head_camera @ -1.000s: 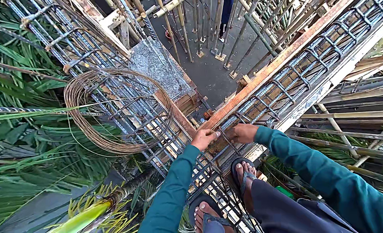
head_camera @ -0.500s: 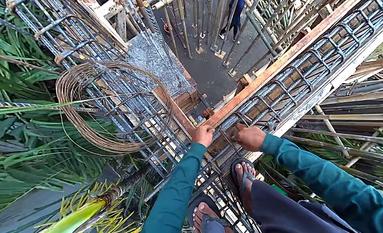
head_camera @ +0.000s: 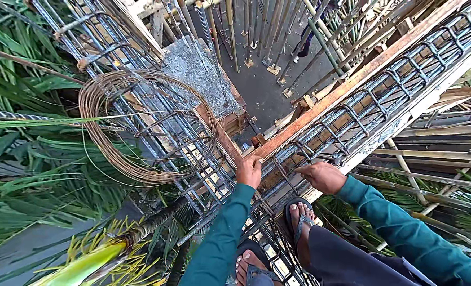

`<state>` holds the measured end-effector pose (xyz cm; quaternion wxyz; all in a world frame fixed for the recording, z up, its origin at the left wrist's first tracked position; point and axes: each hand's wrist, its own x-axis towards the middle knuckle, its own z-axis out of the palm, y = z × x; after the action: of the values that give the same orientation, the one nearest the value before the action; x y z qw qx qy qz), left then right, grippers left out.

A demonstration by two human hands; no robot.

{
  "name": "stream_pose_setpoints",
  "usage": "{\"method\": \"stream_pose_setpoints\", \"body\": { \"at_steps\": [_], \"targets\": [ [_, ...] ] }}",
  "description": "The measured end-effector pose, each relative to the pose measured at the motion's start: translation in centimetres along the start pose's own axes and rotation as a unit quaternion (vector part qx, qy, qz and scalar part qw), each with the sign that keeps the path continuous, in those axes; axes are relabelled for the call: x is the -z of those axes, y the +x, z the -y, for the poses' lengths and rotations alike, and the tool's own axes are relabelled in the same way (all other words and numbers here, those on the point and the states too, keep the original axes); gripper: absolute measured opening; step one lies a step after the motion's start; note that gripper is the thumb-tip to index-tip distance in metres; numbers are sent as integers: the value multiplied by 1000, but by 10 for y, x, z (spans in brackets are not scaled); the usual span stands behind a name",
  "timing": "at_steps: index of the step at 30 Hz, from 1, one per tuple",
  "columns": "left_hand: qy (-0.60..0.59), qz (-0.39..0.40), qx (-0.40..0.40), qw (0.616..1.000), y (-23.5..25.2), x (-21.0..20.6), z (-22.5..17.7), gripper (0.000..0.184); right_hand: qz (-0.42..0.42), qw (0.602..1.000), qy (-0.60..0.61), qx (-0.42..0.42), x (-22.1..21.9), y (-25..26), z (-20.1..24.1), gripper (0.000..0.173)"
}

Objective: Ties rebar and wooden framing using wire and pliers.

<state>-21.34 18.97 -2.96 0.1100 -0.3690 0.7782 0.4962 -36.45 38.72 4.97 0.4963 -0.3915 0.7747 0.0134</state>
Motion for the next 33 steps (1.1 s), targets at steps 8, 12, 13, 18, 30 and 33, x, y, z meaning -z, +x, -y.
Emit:
{"method": "stream_pose_setpoints", "body": {
  "at_steps": [8,12,13,18,30,33],
  "targets": [
    [73,117,-2,990,2,4,-25,39,-23,994,40,-102,5,4,22,31],
    [90,127,-26,988,5,-2,-32,46,-84,988,77,-106,-4,-2,18,32],
    [89,137,-29,986,6,-4,-33,45,-84,988,74,-106,-6,-4,18,32],
    [66,160,-36,984,11,1,-31,42,-79,992,50,-87,-9,-16,29,36],
    [159,152,24,975,6,4,-55,26,-53,982,8,-179,-10,-5,33,35],
    [154,99,-30,983,17,5,-51,27,-59,982,16,-181,-7,8,45,32]
  ]
}}
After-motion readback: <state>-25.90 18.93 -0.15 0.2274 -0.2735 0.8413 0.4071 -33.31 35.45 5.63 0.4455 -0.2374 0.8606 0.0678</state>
